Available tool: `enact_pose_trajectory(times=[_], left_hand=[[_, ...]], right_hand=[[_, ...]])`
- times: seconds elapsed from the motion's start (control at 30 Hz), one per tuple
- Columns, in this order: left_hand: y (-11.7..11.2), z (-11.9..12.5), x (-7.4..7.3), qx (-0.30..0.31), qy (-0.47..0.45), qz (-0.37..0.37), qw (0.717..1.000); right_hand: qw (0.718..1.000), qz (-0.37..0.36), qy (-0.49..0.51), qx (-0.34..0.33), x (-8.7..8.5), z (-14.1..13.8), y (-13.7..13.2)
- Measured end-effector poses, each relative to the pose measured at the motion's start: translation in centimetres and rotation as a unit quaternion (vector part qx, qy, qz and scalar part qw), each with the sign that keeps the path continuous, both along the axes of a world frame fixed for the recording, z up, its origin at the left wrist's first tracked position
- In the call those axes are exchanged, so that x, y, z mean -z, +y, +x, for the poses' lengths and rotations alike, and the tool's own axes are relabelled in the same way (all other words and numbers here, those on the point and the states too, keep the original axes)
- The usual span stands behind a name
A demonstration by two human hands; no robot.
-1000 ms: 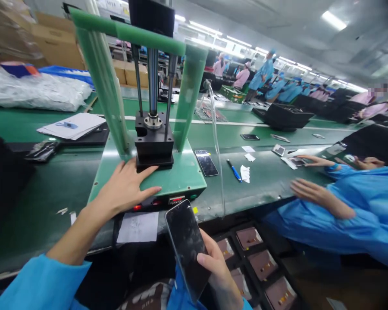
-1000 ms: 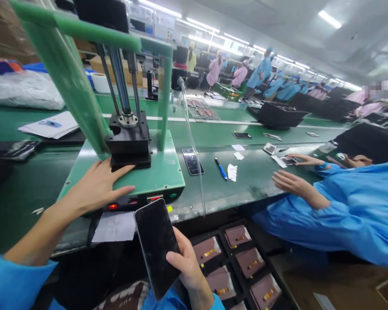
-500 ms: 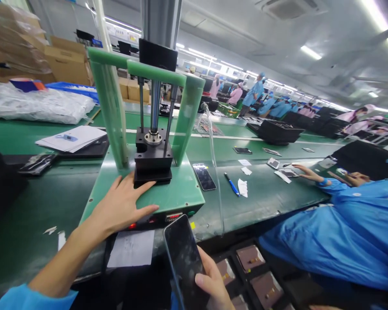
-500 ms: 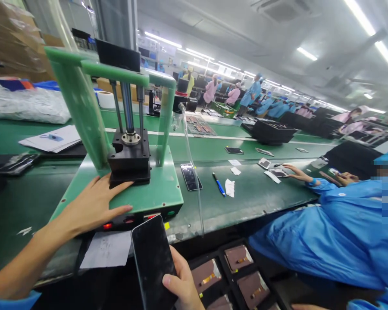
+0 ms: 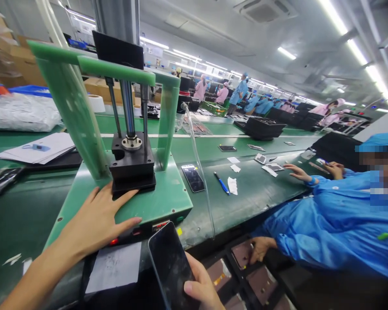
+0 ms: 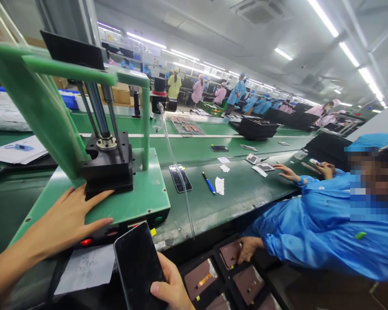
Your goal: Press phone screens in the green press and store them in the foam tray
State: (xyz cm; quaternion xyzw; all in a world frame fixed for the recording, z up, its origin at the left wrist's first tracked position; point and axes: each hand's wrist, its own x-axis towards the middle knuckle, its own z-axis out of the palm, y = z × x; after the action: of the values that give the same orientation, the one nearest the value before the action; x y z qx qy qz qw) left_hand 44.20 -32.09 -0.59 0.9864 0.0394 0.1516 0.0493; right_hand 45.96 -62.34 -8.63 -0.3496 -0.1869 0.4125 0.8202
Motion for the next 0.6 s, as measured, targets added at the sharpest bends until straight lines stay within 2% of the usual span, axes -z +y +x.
enact_pose_trajectory(times=[0.17, 0.6], left_hand=[[0.11, 0.01, 0.15, 0.004, -0.01, -0.005, 1.0], [0.14, -0.04, 0.16, 0.0, 0.006, -0.001, 1.0]], right_hand=[[1.0, 0.004, 0.014, -0.002, 0.41, 0.07, 0.2], [1.0, -0.004, 0.016, -0.006, 0.0, 0.1, 0.58]])
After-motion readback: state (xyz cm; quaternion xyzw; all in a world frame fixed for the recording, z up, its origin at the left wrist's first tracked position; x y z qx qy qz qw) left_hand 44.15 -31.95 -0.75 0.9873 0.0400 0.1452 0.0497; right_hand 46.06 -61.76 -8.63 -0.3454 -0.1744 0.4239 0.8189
